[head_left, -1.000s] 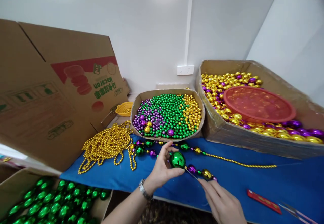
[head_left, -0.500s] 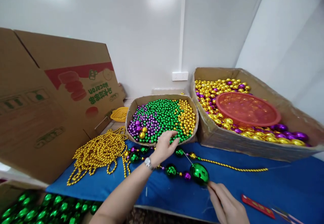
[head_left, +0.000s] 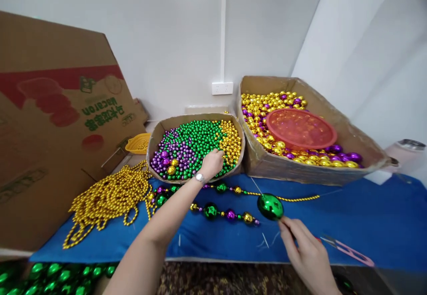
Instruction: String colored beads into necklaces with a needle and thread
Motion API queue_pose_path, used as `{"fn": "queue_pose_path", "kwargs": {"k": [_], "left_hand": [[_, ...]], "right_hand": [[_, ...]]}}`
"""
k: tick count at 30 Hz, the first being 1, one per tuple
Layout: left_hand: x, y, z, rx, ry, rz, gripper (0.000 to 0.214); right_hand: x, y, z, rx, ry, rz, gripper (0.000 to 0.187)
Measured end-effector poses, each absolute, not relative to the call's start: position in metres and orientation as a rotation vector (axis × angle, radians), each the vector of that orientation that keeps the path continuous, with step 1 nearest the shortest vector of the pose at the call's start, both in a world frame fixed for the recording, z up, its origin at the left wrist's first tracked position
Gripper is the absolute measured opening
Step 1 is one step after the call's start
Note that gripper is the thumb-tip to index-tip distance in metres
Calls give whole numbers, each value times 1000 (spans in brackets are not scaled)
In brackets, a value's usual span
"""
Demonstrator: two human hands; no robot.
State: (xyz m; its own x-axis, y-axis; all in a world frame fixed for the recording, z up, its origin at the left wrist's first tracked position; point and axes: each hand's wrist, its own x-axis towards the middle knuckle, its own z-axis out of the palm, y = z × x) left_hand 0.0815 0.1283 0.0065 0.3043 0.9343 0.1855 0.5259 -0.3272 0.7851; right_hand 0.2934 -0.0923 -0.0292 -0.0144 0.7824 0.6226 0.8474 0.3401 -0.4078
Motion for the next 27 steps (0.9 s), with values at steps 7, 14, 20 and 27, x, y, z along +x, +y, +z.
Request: {"fn": "queue_pose_path", "kwargs": {"k": [7,14,20,27], "left_hand": [[89,54,5,921,627,987,29],[87,35,3,744,615,976,27],[87,33,2,877,635,1016,26],[99,21,5,1209,727,1094,31]], "right_hand": [[285,-94,-43,-1377,-1841,-109,21],[282,-95,-41,-1377,-1850,-139,24],[287,-96,-46,-1404,-1903,-218,26],[299,-95,-48,-1512,-1895,-331,26]]}}
